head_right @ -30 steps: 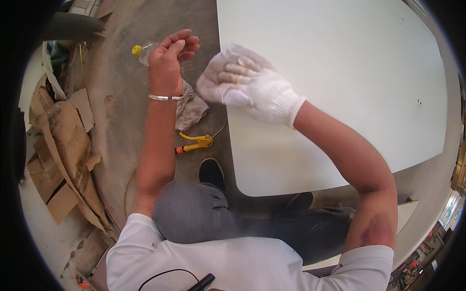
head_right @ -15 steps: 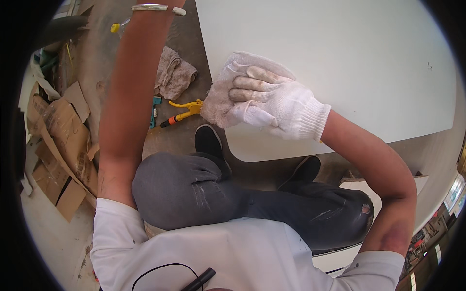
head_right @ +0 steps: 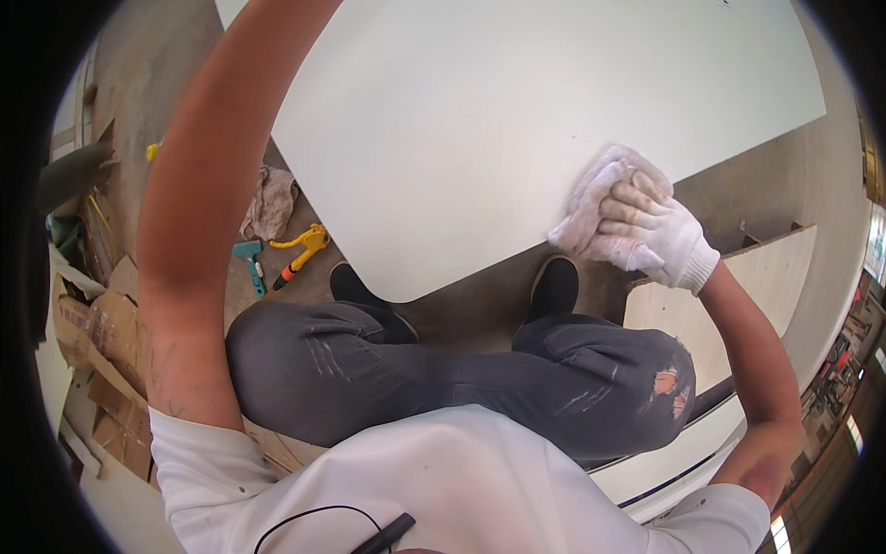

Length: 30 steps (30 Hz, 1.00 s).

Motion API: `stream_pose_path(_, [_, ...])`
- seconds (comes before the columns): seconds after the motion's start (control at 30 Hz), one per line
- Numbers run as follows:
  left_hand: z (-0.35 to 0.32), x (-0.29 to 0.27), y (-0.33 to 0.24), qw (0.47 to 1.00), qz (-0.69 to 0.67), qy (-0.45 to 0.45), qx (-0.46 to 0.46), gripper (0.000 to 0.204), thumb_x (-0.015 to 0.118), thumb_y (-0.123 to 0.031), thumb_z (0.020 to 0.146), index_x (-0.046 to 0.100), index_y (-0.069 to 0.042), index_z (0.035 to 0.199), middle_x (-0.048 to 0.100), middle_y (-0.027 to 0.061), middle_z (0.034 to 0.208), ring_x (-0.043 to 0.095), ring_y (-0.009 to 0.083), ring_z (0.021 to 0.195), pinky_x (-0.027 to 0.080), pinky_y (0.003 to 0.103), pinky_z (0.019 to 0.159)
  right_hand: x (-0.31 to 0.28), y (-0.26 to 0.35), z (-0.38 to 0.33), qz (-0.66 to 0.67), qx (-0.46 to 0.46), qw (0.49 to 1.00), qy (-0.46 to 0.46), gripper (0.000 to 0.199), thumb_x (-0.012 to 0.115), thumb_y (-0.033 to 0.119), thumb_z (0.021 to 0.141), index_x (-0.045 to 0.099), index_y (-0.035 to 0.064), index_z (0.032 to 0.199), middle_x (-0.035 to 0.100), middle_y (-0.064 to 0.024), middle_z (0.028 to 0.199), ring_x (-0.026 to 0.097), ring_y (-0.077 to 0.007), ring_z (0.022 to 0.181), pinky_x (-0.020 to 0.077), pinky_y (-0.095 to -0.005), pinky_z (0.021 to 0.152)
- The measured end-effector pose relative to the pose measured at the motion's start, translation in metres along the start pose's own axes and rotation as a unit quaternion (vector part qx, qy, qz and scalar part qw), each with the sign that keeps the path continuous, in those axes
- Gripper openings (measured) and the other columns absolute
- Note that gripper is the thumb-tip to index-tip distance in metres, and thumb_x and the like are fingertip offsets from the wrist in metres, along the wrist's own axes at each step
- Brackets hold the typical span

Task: The person puts on gloves, then uses a squeegee, an air blower, and a cloth to clean several white panels laid on the floor. The person wipes the panels and uses the blower to remove dust or debris.

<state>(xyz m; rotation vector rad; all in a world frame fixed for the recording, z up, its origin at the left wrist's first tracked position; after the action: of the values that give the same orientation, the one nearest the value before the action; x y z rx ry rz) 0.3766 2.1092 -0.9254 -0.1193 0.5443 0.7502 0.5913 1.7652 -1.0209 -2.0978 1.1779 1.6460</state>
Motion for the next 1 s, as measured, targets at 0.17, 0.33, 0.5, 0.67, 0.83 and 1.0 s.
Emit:
stream_pose_path(0.17, [-0.022, 0.063, -0.034, 0.925, -0.267, 0.114, -0.245, 0.021, 0.053, -0.005, 0.092, 0.074, 0.0, 0.093, 0.075, 0.019, 0.101, 0.068, 0.0357, 0.1, 0.053, 0.045, 0.095, 0.01, -0.017, -0.042, 0.216, 0.262, 0.919, -0.201, 0.054, 0.059, 0.007, 0.08, 0.066, 0.0069, 0.133, 0.059, -0.021, 0.143, 0.046, -0.038, 0.145, 0.0319, -0.0435, 0.121])
stream_pose_path(0.33, [-0.022, 0.09, -0.055, 0.935, -0.246, 0.11, -0.232, 0.02, 0.054, -0.005, 0.092, 0.073, -0.001, 0.095, 0.074, 0.0195, 0.103, 0.068, 0.0363, 0.101, 0.053, 0.045, 0.096, 0.048, 0.078, 0.054, 0.141, -0.066, 0.973, -0.169, 0.048, 0.061, 0.029, 0.084, 0.063, 0.0187, 0.131, 0.057, -0.008, 0.146, 0.045, -0.0301, 0.146, 0.0323, -0.0506, 0.122])
stream_pose_path(0.5, [-0.057, 0.099, -0.037, 0.881, -0.222, 0.231, -0.348, 0.038, 0.052, -0.016, 0.09, 0.073, -0.012, 0.122, 0.071, 0.01, 0.127, 0.06, 0.0337, 0.121, 0.046, 0.046, 0.108, 0.055, 0.005, 0.004, 0.069, -0.001, 0.975, -0.212, 0.041, 0.061, 0.021, 0.087, 0.066, 0.0212, 0.127, 0.061, -0.0083, 0.14, 0.051, -0.0278, 0.14, 0.0392, -0.0464, 0.118])
stream_pose_path(0.67, [-0.078, 0.107, -0.06, 0.905, -0.127, 0.272, -0.301, 0.037, 0.054, -0.011, 0.093, 0.068, -0.009, 0.126, 0.062, 0.0087, 0.141, 0.05, 0.0297, 0.136, 0.041, 0.044, 0.114, 0.004, -0.164, -0.139, -0.006, 0.351, 0.771, -0.532, 0.042, 0.06, -0.005, 0.089, 0.068, 0.0064, 0.128, 0.063, -0.0204, 0.141, 0.053, -0.0375, 0.139, 0.0395, -0.0419, 0.117])
stream_pose_path(0.83, [-0.07, 0.141, -0.131, 0.919, -0.169, 0.283, -0.215, 0.037, 0.056, -0.01, 0.097, 0.064, -0.007, 0.133, 0.054, 0.0107, 0.151, 0.043, 0.0299, 0.144, 0.037, 0.044, 0.119, 0.021, -0.1, -0.073, -0.001, 0.419, 0.791, -0.445, 0.043, 0.067, 0.009, 0.085, 0.069, 0.0073, 0.128, 0.067, -0.0174, 0.133, 0.052, -0.0356, 0.14, 0.0285, -0.0489, 0.124])
stream_pose_path(1.0, [-0.06, 0.165, -0.15, 0.92, -0.156, 0.329, -0.144, 0.041, 0.056, -0.011, 0.099, 0.059, -0.008, 0.14, 0.049, 0.0096, 0.156, 0.038, 0.0283, 0.149, 0.032, 0.043, 0.123, 0.039, 0.001, -0.009, 0.166, 0.089, 0.897, -0.4, 0.04, 0.061, 0.026, 0.087, 0.067, 0.0155, 0.125, 0.066, -0.0067, 0.134, 0.056, -0.0316, 0.136, 0.036, -0.0479, 0.121])
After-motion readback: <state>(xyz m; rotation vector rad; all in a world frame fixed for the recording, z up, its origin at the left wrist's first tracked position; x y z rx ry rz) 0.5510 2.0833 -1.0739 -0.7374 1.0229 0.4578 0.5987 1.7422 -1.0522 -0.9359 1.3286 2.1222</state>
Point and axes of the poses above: each hand's wrist, its own z-axis towards the middle knuckle, its own x-axis out of the palm, y = z × x, the point moved 7 cm from there along z, towards the middle knuckle
